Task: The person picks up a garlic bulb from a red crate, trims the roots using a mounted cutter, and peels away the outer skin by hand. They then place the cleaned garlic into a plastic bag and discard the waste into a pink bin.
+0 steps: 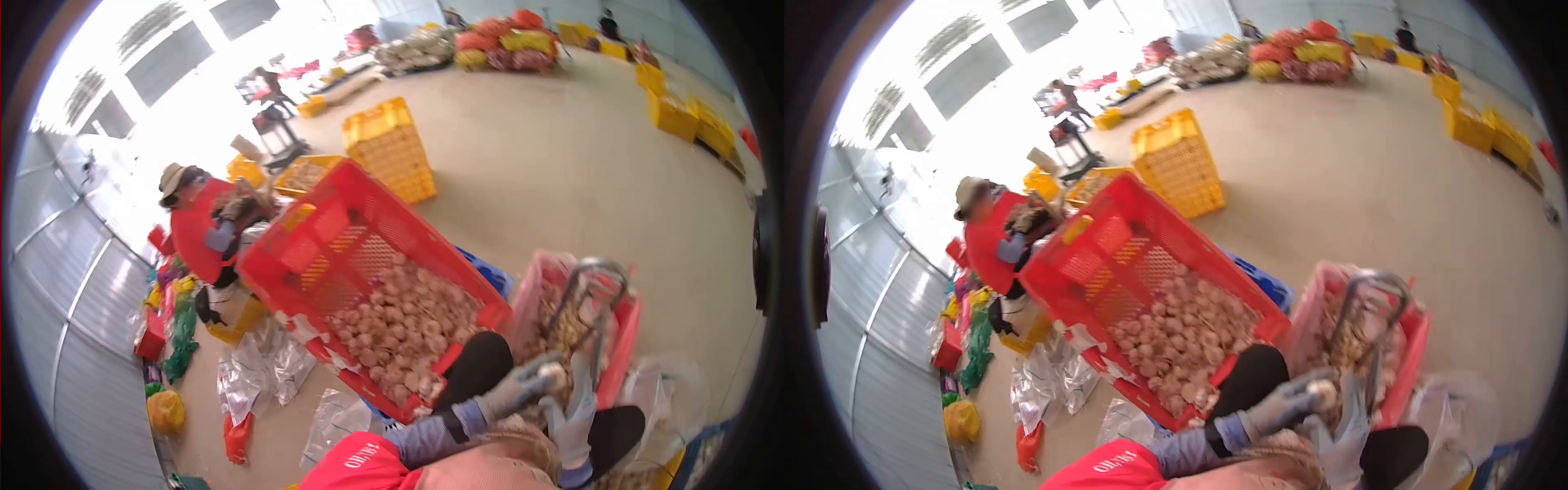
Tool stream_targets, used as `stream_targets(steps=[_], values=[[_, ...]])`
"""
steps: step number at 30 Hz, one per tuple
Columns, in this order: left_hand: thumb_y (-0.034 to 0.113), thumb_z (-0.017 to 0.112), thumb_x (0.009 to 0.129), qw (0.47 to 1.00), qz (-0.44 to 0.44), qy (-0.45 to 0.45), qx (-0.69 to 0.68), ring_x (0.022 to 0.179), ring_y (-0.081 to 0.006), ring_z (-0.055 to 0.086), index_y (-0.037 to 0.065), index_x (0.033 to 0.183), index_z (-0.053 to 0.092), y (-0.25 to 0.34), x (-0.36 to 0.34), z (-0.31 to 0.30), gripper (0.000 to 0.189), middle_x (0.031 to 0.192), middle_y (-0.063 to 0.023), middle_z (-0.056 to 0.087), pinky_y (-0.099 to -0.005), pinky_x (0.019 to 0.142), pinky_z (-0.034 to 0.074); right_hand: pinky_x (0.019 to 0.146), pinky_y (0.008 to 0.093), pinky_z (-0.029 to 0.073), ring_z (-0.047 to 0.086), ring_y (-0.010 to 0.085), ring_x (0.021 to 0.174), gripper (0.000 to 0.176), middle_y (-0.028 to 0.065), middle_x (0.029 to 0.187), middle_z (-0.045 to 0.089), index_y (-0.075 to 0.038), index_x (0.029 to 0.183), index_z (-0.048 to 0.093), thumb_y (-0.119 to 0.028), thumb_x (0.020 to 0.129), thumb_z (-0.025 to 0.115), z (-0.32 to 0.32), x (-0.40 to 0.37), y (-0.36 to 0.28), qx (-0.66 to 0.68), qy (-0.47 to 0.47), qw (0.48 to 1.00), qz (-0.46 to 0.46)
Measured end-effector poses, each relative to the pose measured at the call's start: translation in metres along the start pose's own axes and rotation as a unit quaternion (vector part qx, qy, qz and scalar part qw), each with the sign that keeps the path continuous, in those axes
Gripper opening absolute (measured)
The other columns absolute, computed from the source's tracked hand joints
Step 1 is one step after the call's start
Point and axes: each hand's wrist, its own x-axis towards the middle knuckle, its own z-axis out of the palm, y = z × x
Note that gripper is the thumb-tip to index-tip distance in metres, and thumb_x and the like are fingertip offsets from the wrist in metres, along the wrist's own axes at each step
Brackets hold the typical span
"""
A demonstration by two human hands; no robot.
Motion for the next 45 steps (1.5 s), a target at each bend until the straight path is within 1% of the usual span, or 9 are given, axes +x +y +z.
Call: stream_targets(steps=[2, 3, 4, 5, 10, 17, 22, 33, 45], values=[[0.024, 0.060, 0.095, 0.993, 0.063, 0.092, -0.027, 0.107, -0.0145, 0.056, 0.005, 0.139, 0.045, -0.009, 0.013, -0.013, 0.050, 0.124, -0.0046, 0.055, -0.0292, 0.092, 0.048, 0.107, 0.0448, 0.036, 0.047, 0.0416, 0.126, 0.068, 0.0256, 0.135, 0.051, 0.007, 0.136, 0.044, -0.024, 0.081, 0.071, -0.006, 0.004, 0.025, -0.032, 0.106, 0.994, 0.007], [0.017, 0.062, 0.092, 0.908, 0.246, 0.081, 0.328, 0.105, -0.0155, 0.058, 0.005, 0.137, 0.046, 0.008, 0.013, -0.018, 0.049, 0.121, -0.0063, 0.056, -0.0284, 0.091, 0.049, 0.106, 0.0437, 0.037, 0.048, 0.0419, 0.125, 0.065, 0.0267, 0.134, 0.051, 0.008, 0.136, 0.044, -0.021, 0.083, 0.070, -0.010, 0.011, 0.029, -0.052, 0.120, 0.989, 0.061], [0.010, 0.064, 0.088, 0.996, 0.038, 0.079, 0.005, 0.105, -0.0190, 0.060, 0.004, 0.138, 0.041, 0.018, 0.013, -0.009, 0.056, 0.123, -0.0095, 0.055, -0.0330, 0.092, 0.050, 0.104, 0.0431, 0.039, 0.049, 0.0416, 0.123, 0.062, 0.0277, 0.132, 0.052, 0.008, 0.133, 0.046, -0.020, 0.083, 0.070, -0.012, 0.019, 0.037, -0.120, 0.123, 0.981, 0.096], [0.008, 0.065, 0.086, 0.994, 0.061, 0.066, -0.067, 0.105, -0.0203, 0.060, 0.004, 0.144, 0.033, 0.006, 0.019, -0.017, 0.066, 0.122, -0.0106, 0.056, -0.0359, 0.090, 0.051, 0.100, 0.0439, 0.042, 0.051, 0.0430, 0.120, 0.064, 0.0287, 0.129, 0.053, 0.009, 0.131, 0.047, -0.024, 0.082, 0.073, -0.008, 0.023, 0.052, -0.193, 0.097, 0.971, 0.104], [0.007, 0.068, 0.085, 0.996, 0.021, 0.084, 0.017, 0.113, -0.0152, 0.056, 0.004, 0.147, 0.030, -0.005, 0.040, -0.021, 0.074, 0.127, -0.0083, 0.054, -0.0316, 0.095, 0.049, 0.067, 0.0344, 0.051, 0.066, 0.0225, 0.070, 0.045, 0.0116, 0.075, 0.067, 0.000, 0.114, 0.060, -0.031, 0.083, 0.073, -0.028, 0.026, 0.074, 0.041, -0.035, 0.913, 0.403], [0.006, 0.073, 0.081, 0.992, 0.006, 0.120, 0.027, 0.101, -0.0118, 0.061, -0.002, 0.138, 0.043, -0.002, 0.080, -0.003, 0.065, 0.116, -0.0069, 0.062, -0.0248, 0.086, 0.050, 0.056, 0.0239, 0.047, 0.061, 0.0075, 0.067, 0.028, 0.0042, 0.078, 0.065, 0.002, 0.106, 0.063, -0.020, 0.090, 0.068, -0.042, 0.029, 0.033, 0.299, 0.019, 0.850, 0.433], [0.003, 0.077, 0.076, 0.987, -0.010, 0.162, 0.018, 0.095, -0.0117, 0.063, -0.006, 0.131, 0.050, -0.004, 0.092, 0.005, 0.062, 0.111, -0.0081, 0.065, -0.0258, 0.084, 0.053, 0.059, 0.0253, 0.047, 0.061, 0.0100, 0.070, 0.027, 0.0061, 0.079, 0.065, 0.002, 0.106, 0.061, -0.020, 0.092, 0.064, -0.044, 0.023, 0.047, 0.139, -0.059, 0.934, 0.323], [0.002, 0.078, 0.074, 0.977, -0.030, 0.204, -0.055, 0.096, -0.0168, 0.065, -0.005, 0.119, 0.055, -0.015, 0.096, 0.007, 0.052, 0.111, -0.0108, 0.065, -0.0300, 0.085, 0.055, 0.058, 0.0305, 0.048, 0.065, 0.0170, 0.064, 0.025, 0.0157, 0.075, 0.065, 0.002, 0.106, 0.060, -0.018, 0.091, 0.062, -0.039, 0.028, 0.031, 0.146, -0.001, 0.901, 0.410], [0.012, 0.074, 0.084, 0.993, 0.042, 0.099, 0.056, 0.100, -0.0127, 0.062, 0.000, 0.127, 0.055, -0.010, 0.071, -0.008, 0.049, 0.112, -0.0058, 0.065, -0.0291, 0.088, 0.051, 0.080, 0.0439, 0.051, 0.063, 0.0401, 0.091, 0.038, 0.0227, 0.105, 0.065, 0.005, 0.119, 0.058, -0.016, 0.087, 0.060, -0.017, 0.024, 0.048, -0.193, 0.114, 0.972, 0.069]])
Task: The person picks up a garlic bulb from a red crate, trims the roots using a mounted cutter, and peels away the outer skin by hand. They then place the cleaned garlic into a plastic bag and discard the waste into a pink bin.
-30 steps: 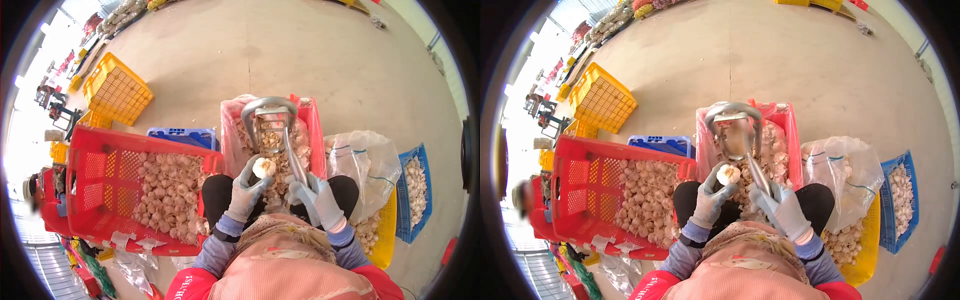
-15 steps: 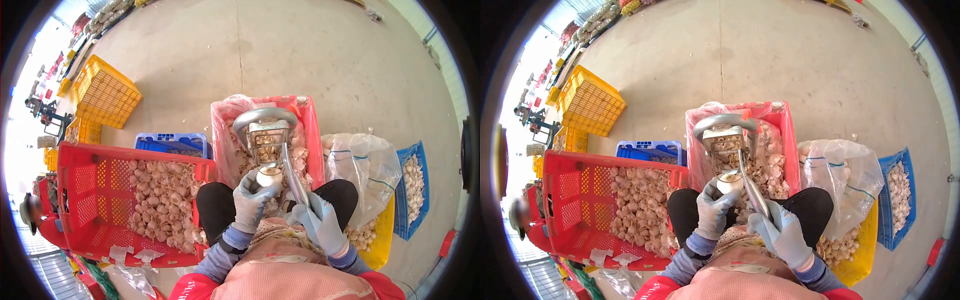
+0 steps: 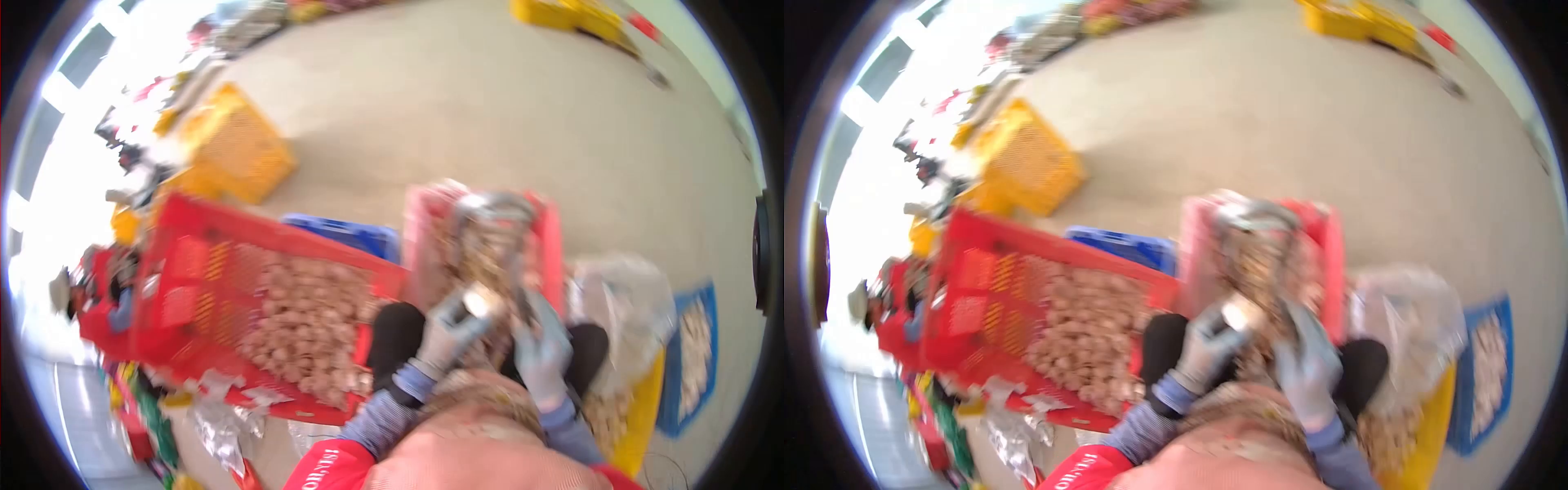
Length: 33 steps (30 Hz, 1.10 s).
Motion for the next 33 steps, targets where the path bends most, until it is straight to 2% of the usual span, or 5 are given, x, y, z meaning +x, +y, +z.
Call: stream_targets(steps=[11, 19, 26, 29, 33], values=[[0.025, 0.072, 0.086, 0.973, -0.050, -0.106, 0.199, 0.092, -0.0073, 0.058, 0.002, 0.134, 0.052, 0.028, -0.063, 0.008, 0.056, 0.104, -0.0050, 0.068, -0.0254, 0.084, 0.049, 0.079, 0.0263, 0.046, 0.056, 0.0132, 0.091, 0.041, 0.0063, 0.108, 0.061, 0.005, 0.121, 0.056, -0.029, 0.098, 0.055, 0.012, -0.047, -0.009, 0.352, -0.095, 0.890, 0.272], [0.042, 0.068, 0.086, 0.956, -0.008, -0.117, 0.270, 0.108, -0.0259, 0.057, 0.009, 0.135, 0.053, 0.034, -0.079, 0.015, 0.061, 0.114, -0.0136, 0.056, -0.0341, 0.093, 0.045, 0.074, 0.0273, 0.047, 0.057, 0.0135, 0.085, 0.044, 0.0056, 0.096, 0.061, 0.000, 0.103, 0.061, -0.041, 0.101, 0.044, 0.010, -0.075, 0.004, 0.420, -0.091, 0.859, 0.276], [0.046, 0.068, 0.086, 0.977, -0.027, -0.127, 0.172, 0.107, -0.0208, 0.057, 0.004, 0.131, 0.056, 0.008, -0.084, 0.032, 0.063, 0.118, -0.0120, 0.058, -0.0326, 0.093, 0.046, 0.067, 0.0277, 0.048, 0.058, 0.0144, 0.079, 0.047, 0.0035, 0.087, 0.059, -0.006, 0.095, 0.060, -0.050, 0.099, 0.042, 0.009, -0.079, -0.010, 0.490, -0.090, 0.806, 0.320], [0.045, 0.069, 0.086, 0.974, -0.124, -0.161, 0.097, 0.106, -0.0201, 0.058, 0.004, 0.131, 0.056, 0.019, -0.088, 0.032, 0.062, 0.120, -0.0119, 0.059, -0.0320, 0.093, 0.046, 0.064, 0.0279, 0.049, 0.058, 0.0147, 0.077, 0.048, 0.0025, 0.083, 0.058, -0.009, 0.091, 0.059, -0.053, 0.098, 0.042, -0.004, -0.074, -0.012, 0.594, -0.136, 0.702, 0.369], [0.041, 0.069, 0.086, 0.977, -0.082, -0.186, 0.059, 0.109, -0.0207, 0.057, 0.005, 0.132, 0.055, 0.005, -0.084, 0.027, 0.060, 0.122, -0.0124, 0.058, -0.0329, 0.094, 0.045, 0.060, 0.0282, 0.050, 0.058, 0.0152, 0.074, 0.050, 0.0013, 0.078, 0.057, -0.012, 0.086, 0.059, -0.058, 0.097, 0.041, -0.015, -0.068, 0.005, 0.755, -0.335, 0.411, 0.385]])
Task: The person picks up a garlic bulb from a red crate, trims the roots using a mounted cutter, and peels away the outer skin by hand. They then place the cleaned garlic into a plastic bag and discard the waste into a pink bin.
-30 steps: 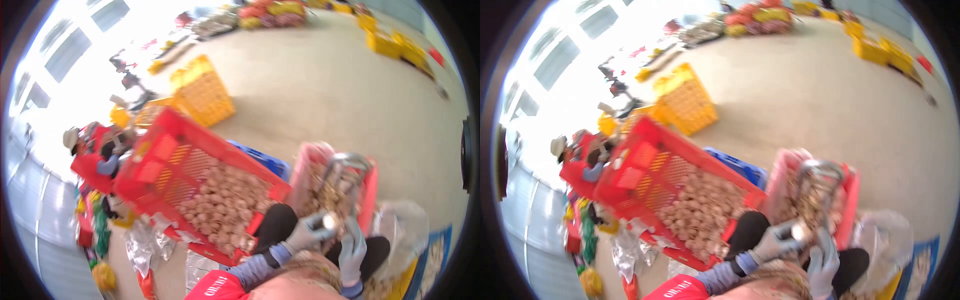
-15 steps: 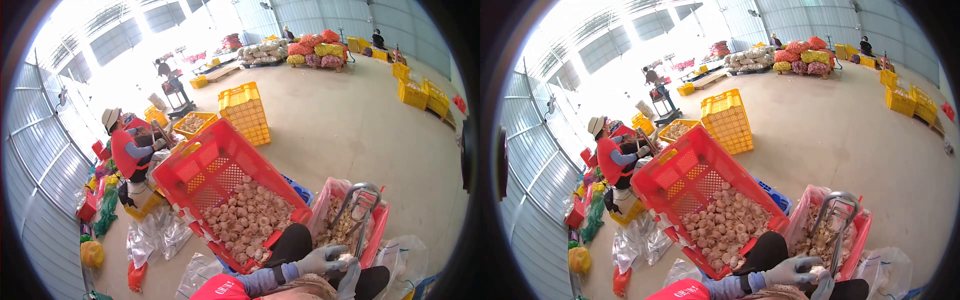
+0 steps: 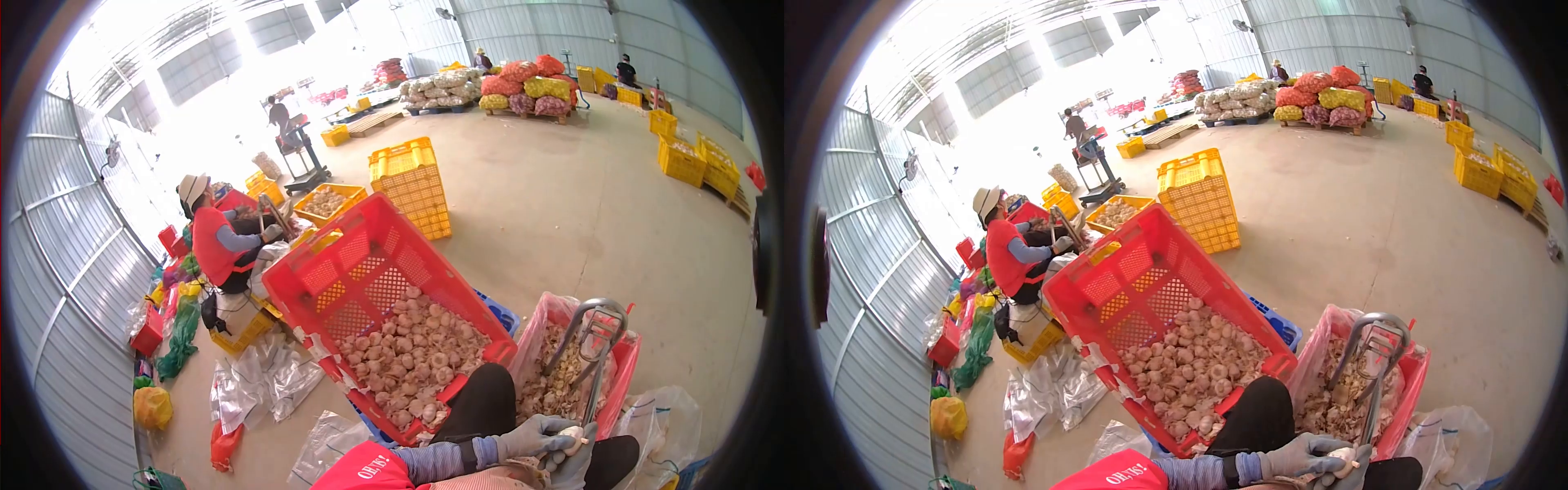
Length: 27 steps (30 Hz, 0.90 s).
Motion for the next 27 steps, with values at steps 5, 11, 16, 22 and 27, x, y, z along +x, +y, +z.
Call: stream_targets(steps=[5, 11, 16, 22, 27], values=[[0.031, 0.070, 0.084, 0.970, 0.091, 0.023, 0.226, 0.109, -0.0235, 0.056, 0.012, 0.139, 0.047, 0.007, -0.013, 0.008, 0.063, 0.121, -0.0134, 0.059, -0.0361, 0.097, 0.044, 0.071, 0.0287, 0.050, 0.055, 0.0143, 0.081, 0.038, 0.0029, 0.087, 0.055, -0.012, 0.094, 0.056, -0.043, 0.102, 0.037, 0.038, 0.003, 0.014, -0.201, 0.240, 0.941, -0.127], [0.023, 0.073, 0.080, 0.966, 0.130, 0.065, 0.212, 0.114, -0.0259, 0.054, 0.014, 0.140, 0.046, 0.018, -0.023, 0.012, 0.067, 0.122, -0.0137, 0.057, -0.0364, 0.101, 0.042, 0.085, 0.0336, 0.046, 0.056, 0.0182, 0.092, 0.035, 0.0055, 0.095, 0.058, -0.005, 0.104, 0.057, -0.034, 0.103, 0.037, 0.025, 0.011, 0.020, -0.184, 0.314, 0.905, -0.221], [0.020, 0.073, 0.084, 0.997, 0.040, 0.063, -0.008, 0.110, -0.0138, 0.055, 0.005, 0.135, 0.049, 0.000, -0.016, -0.003, 0.058, 0.122, -0.0057, 0.060, -0.0299, 0.100, 0.043, 0.072, 0.0313, 0.047, 0.061, 0.0170, 0.079, 0.036, 0.0061, 0.080, 0.064, 0.000, 0.093, 0.065, -0.031, 0.100, 0.048, -0.011, 0.001, -0.004, -0.671, 0.339, 0.641, -0.156], [0.028, 0.071, 0.087, 0.985, -0.039, 0.110, -0.129, 0.089, -0.0052, 0.055, 0.004, 0.118, 0.059, -0.026, -0.016, -0.024, 0.041, 0.099, 0.0031, 0.063, -0.0243, 0.079, 0.046, 0.070, 0.0311, 0.050, 0.063, 0.0167, 0.079, 0.021, 0.0112, 0.085, 0.068, 0.006, 0.099, 0.065, -0.012, 0.091, 0.060, -0.002, -0.002, 0.000, -0.739, 0.298, 0.576, -0.185], [0.028, 0.071, 0.087, 0.992, -0.005, 0.122, -0.036, 0.090, -0.0064, 0.056, 0.003, 0.117, 0.059, -0.027, -0.013, -0.035, 0.041, 0.100, 0.0024, 0.062, -0.0249, 0.081, 0.047, 0.079, 0.0294, 0.051, 0.063, 0.0173, 0.089, 0.032, 0.0125, 0.104, 0.067, 0.007, 0.117, 0.058, -0.013, 0.092, 0.062, 0.000, 0.000, 0.008, -0.544, 0.328, 0.715, -0.293]])
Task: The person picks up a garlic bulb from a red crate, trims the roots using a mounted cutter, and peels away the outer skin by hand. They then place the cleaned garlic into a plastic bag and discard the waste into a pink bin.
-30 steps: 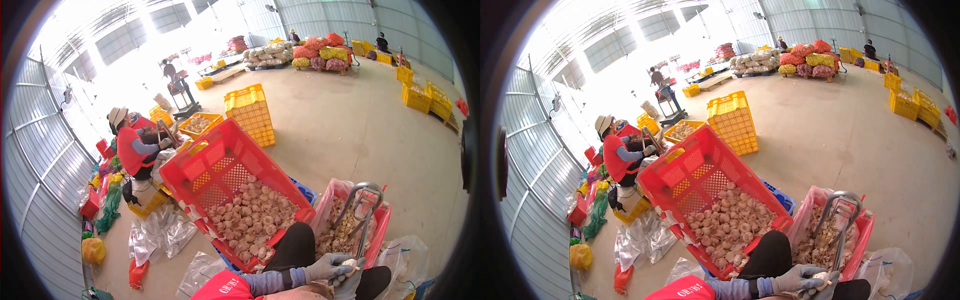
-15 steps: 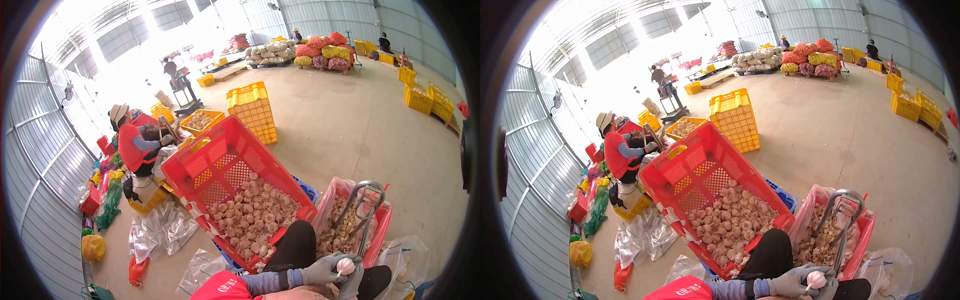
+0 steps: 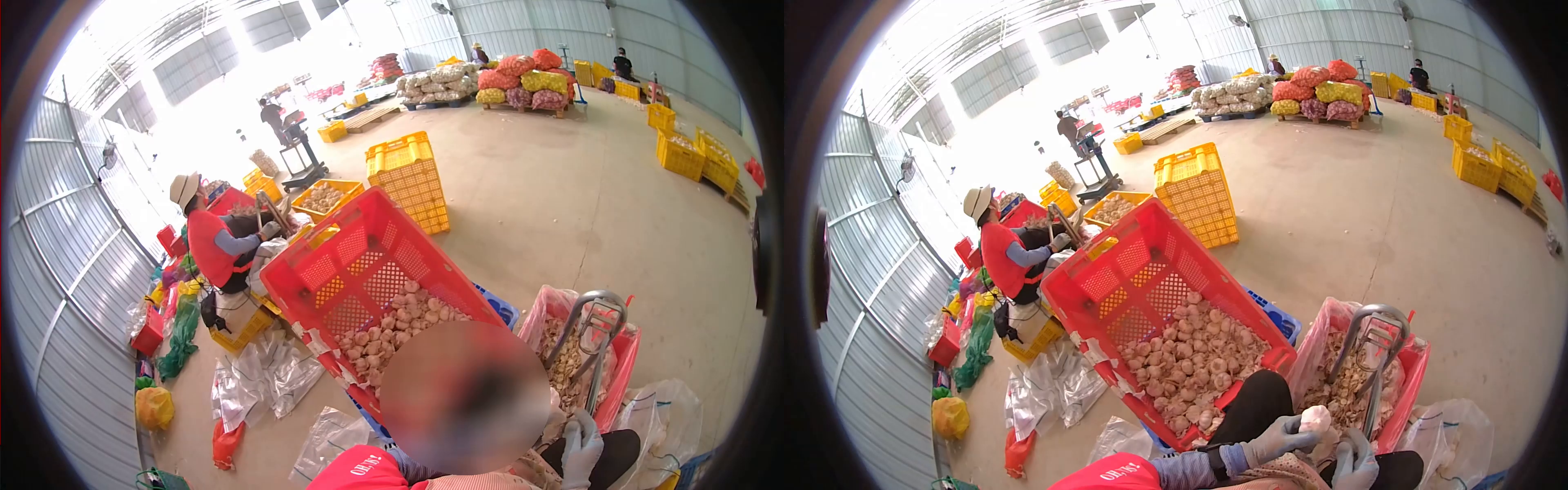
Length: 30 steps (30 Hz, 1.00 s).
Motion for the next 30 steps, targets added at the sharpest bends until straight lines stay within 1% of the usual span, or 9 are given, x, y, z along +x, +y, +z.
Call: stream_targets(steps=[6, 14, 15, 16, 17, 20, 21, 25, 30], values=[[0.029, 0.073, 0.082, 0.913, 0.187, 0.078, 0.353, 0.099, -0.0277, 0.064, 0.004, 0.112, 0.063, 0.038, -0.019, 0.024, 0.040, 0.112, -0.0120, 0.064, -0.0355, 0.085, 0.051, 0.087, 0.0282, 0.047, 0.057, 0.0144, 0.097, 0.044, 0.0075, 0.108, 0.061, 0.005, 0.122, 0.054, -0.024, 0.092, 0.066, 0.012, -0.002, -0.018, 0.073, -0.126, 0.989, -0.021], [0.024, 0.072, 0.072, 0.805, 0.212, 0.027, 0.553, 0.085, -0.0297, 0.064, 0.011, 0.097, 0.065, 0.007, -0.004, 0.009, 0.029, 0.097, -0.0077, 0.064, -0.0385, 0.072, 0.052, 0.077, 0.0245, 0.046, 0.054, 0.0110, 0.092, 0.036, 0.0025, 0.096, 0.061, 0.000, 0.108, 0.062, -0.032, 0.093, 0.063, 0.022, -0.011, -0.053, 0.101, -0.124, 0.977, 0.143], [0.023, 0.072, 0.072, 0.794, 0.220, 0.008, 0.566, 0.083, -0.0294, 0.064, 0.012, 0.095, 0.065, -0.001, -0.001, 0.007, 0.027, 0.095, -0.0074, 0.063, -0.0383, 0.071, 0.052, 0.076, 0.0252, 0.046, 0.054, 0.0113, 0.091, 0.036, 0.0022, 0.094, 0.061, 0.000, 0.106, 0.062, -0.034, 0.094, 0.061, 0.020, 0.001, -0.027, 0.042, -0.135, 0.987, 0.072], [0.019, 0.070, 0.073, 0.791, 0.268, 0.000, 0.549, 0.078, -0.0288, 0.063, 0.013, 0.091, 0.064, -0.006, 0.001, 0.006, 0.020, 0.089, -0.0071, 0.061, -0.0371, 0.069, 0.051, 0.075, 0.0259, 0.046, 0.055, 0.0116, 0.091, 0.037, 0.0020, 0.091, 0.061, -0.001, 0.104, 0.063, -0.036, 0.095, 0.058, 0.014, 0.020, 0.023, -0.021, -0.137, 0.990, 0.010], [0.016, 0.070, 0.073, 0.873, 0.238, 0.003, 0.426, 0.074, -0.0276, 0.062, 0.013, 0.089, 0.065, -0.005, -0.001, 0.009, 0.017, 0.084, -0.0077, 0.061, -0.0352, 0.068, 0.051, 0.072, 0.0298, 0.049, 0.058, 0.0161, 0.087, 0.039, 0.0041, 0.091, 0.062, -0.001, 0.107, 0.061, -0.039, 0.094, 0.058, 0.011, 0.014, 0.026, 0.078, -0.126, 0.987, 0.059], [0.006, 0.068, 0.080, 0.911, 0.237, 0.041, 0.336, 0.078, -0.0170, 0.064, 0.004, 0.089, 0.068, 0.022, -0.002, 0.007, 0.009, 0.084, -0.0092, 0.066, -0.0324, 0.071, 0.052, 0.066, 0.0348, 0.055, 0.064, 0.0227, 0.073, 0.052, 0.0086, 0.093, 0.065, -0.004, 0.111, 0.057, -0.053, 0.096, 0.048, 0.003, 0.012, 0.026, 0.333, -0.082, 0.899, 0.274], [0.004, 0.069, 0.079, 0.928, 0.212, 0.068, 0.297, 0.079, -0.0177, 0.065, 0.004, 0.091, 0.069, 0.029, -0.002, 0.007, 0.012, 0.086, -0.0100, 0.067, -0.0311, 0.071, 0.053, 0.068, 0.0348, 0.057, 0.066, 0.0219, 0.073, 0.059, 0.0124, 0.093, 0.067, -0.004, 0.109, 0.058, -0.060, 0.094, 0.046, -0.006, 0.019, 0.048, 0.443, -0.148, 0.831, 0.302], [0.009, 0.074, 0.074, 0.774, 0.252, 0.181, 0.552, 0.119, -0.0366, 0.052, 0.009, 0.128, 0.059, 0.037, 0.006, 0.001, 0.056, 0.131, -0.0238, 0.049, -0.0401, 0.099, 0.044, 0.064, 0.0282, 0.055, 0.067, 0.0174, 0.070, 0.067, 0.0125, 0.087, 0.068, -0.004, 0.110, 0.060, -0.067, 0.088, 0.051, -0.017, 0.011, -0.006, 0.420, -0.124, 0.844, 0.309], [0.023, 0.088, 0.065, 0.886, 0.261, 0.031, 0.383, 0.126, -0.0286, 0.047, 0.005, 0.132, 0.054, 0.045, 0.009, 0.034, 0.077, 0.138, -0.0187, 0.044, -0.0379, 0.104, 0.040, 0.063, 0.0253, 0.054, 0.063, 0.0114, 0.069, 0.070, 0.0030, 0.091, 0.062, -0.010, 0.116, 0.057, -0.071, 0.083, 0.054, 0.000, 0.001, -0.008, 0.415, -0.082, 0.854, 0.305]])
